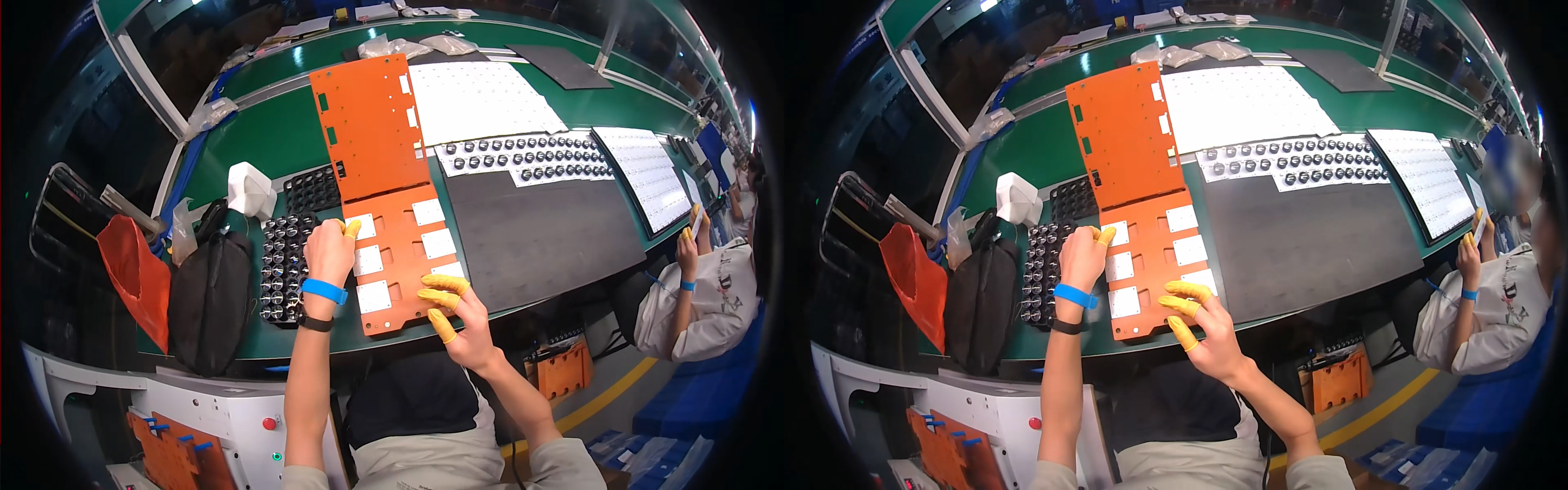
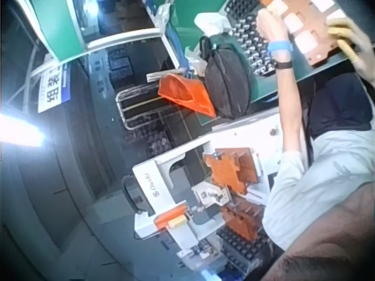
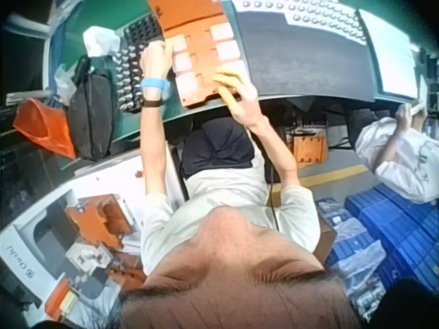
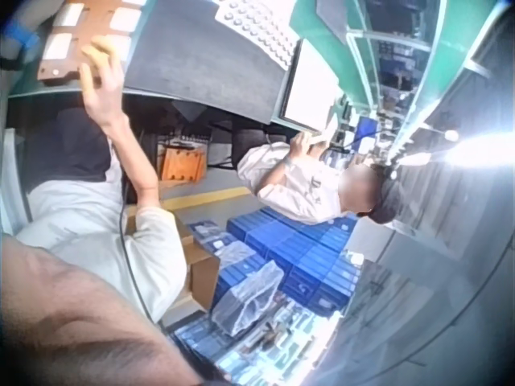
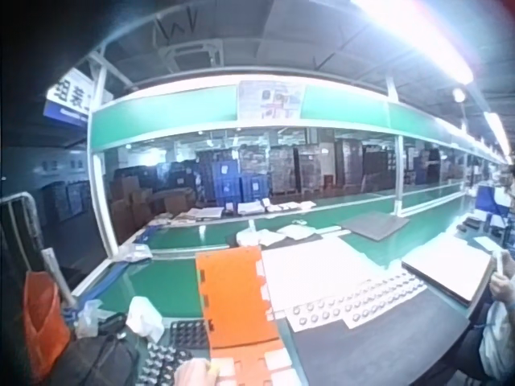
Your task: The person places an orange fixture on a machine, then moves to a workbench to assemble small electronic components. They pick up small silver parts and white adhesive pads, apply the pads to the parts, and place them into the fixture. The person repeats this process for several units before returning the fixture to the machine.
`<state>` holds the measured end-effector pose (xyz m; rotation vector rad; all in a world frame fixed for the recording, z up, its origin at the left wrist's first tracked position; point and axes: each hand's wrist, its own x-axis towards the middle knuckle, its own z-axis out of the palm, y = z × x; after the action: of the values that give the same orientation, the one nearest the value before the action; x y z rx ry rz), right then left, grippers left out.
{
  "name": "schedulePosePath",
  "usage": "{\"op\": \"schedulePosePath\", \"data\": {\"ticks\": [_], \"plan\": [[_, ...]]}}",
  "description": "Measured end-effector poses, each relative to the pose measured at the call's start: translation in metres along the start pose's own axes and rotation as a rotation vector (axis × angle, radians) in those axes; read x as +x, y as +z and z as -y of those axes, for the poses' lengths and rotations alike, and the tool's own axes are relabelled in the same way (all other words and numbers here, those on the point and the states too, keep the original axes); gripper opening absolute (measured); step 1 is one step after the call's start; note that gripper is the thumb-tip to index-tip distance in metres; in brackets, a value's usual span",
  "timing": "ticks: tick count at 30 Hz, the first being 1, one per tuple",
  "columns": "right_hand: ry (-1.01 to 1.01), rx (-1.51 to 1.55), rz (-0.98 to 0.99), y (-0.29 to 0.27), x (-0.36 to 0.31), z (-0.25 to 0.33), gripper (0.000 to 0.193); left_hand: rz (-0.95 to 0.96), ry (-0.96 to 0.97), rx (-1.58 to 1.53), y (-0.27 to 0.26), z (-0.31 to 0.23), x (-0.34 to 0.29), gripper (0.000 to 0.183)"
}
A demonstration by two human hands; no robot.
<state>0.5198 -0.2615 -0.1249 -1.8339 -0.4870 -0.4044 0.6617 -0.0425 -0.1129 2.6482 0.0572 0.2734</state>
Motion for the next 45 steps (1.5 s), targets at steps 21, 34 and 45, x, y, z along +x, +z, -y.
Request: {"op": "schedulePosePath", "data": {"ticks": [21,34,45], "plan": [[0.492,0.154,-0.068,-0.004,0.265,-0.078,0.045,-0.063,0.014,0.055,0.014,0.006,-0.003,0.031],[-0.069,-0.128,0.070,-0.059,0.160,0.013,0.026,-0.131,-0.070,-0.310,-0.045,-0.032,-0.082,0.037],[-0.426,-0.535,0.188,-0.047,0.049,-0.021,0.048,-0.215,-0.255,-0.623,-0.031,0.009,-0.177,0.017]]}}
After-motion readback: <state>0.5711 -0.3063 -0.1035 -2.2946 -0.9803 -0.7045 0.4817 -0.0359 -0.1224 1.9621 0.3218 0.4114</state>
